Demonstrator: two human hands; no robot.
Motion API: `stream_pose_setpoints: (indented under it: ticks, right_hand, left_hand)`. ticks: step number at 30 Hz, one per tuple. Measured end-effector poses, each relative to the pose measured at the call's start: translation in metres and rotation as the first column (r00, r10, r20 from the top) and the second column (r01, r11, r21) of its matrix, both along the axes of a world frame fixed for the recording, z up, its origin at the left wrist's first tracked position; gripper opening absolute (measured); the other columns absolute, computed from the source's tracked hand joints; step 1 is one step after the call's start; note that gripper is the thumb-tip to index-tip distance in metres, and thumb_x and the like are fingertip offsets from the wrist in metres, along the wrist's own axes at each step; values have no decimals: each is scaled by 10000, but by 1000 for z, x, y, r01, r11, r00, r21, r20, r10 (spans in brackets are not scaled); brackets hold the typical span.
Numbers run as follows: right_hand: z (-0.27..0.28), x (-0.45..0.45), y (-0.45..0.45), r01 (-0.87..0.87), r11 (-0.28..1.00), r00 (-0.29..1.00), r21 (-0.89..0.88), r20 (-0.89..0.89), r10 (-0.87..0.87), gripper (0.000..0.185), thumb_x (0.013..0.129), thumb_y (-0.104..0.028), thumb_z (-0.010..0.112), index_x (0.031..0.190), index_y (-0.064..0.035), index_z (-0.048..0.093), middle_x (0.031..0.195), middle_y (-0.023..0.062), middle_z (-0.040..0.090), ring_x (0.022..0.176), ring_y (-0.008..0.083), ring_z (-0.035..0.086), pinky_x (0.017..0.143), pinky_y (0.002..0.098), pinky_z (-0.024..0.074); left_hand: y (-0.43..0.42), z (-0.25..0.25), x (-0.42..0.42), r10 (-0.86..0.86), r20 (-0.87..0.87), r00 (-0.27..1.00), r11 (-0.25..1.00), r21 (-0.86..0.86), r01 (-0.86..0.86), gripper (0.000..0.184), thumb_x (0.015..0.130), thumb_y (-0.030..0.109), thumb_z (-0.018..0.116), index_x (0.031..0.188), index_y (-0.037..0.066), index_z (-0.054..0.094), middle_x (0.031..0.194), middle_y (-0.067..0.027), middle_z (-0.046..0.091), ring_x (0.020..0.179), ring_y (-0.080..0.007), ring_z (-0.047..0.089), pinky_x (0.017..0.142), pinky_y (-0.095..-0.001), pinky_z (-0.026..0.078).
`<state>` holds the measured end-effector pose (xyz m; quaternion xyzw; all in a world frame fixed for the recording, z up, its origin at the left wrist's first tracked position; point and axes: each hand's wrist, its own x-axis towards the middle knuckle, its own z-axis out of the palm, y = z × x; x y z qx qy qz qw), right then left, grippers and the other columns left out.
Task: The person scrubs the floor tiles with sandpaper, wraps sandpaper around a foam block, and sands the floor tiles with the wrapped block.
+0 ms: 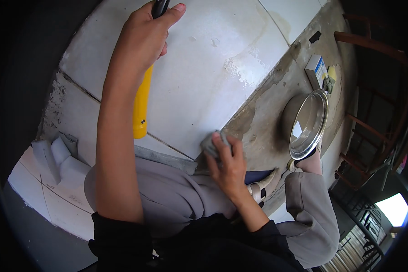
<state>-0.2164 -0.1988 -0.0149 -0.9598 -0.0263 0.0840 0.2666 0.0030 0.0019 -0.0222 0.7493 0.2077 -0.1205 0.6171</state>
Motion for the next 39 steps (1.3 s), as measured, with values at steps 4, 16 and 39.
stream_pose_setpoints:
  ticks: [4, 16, 39]
  right_hand:
    - [0, -10, 5, -176, 983, 984, 53, -14, 177, 631, 748, -50, 758, 1344, -167, 585, 1167, 205, 541, 941, 369, 636, 735, 417, 558]
    - [-5, 16, 1, -169, 985, 985, 30, 45, 167, 618, 742, -26, 750, 1331, -139, 600, 1142, 201, 559, 920, 363, 644, 742, 406, 563]
    - [-7, 32, 2, -96, 995, 995, 29, 30, 96, 552, 793, -60, 739, 1319, -103, 577, 1150, 219, 554, 914, 388, 630, 727, 423, 553]
  left_hand:
    - [1, 1, -1, -9, -6, 1000, 1000, -8, 9, 385, 899, 454, 692, 749, 163, 489, 553, 76, 381, 472, -39, 405, 480, -204, 330]
    - [3, -2, -2, 7, 12, 1000, 1000, -23, -7, 387, 903, 465, 683, 748, 158, 506, 545, 81, 373, 473, -33, 403, 498, -200, 335]
    - [5, -1, -3, 5, 10, 1000, 1000, 12, -5, 389, 902, 478, 683, 758, 162, 508, 540, 79, 376, 472, -35, 415, 493, -200, 333]
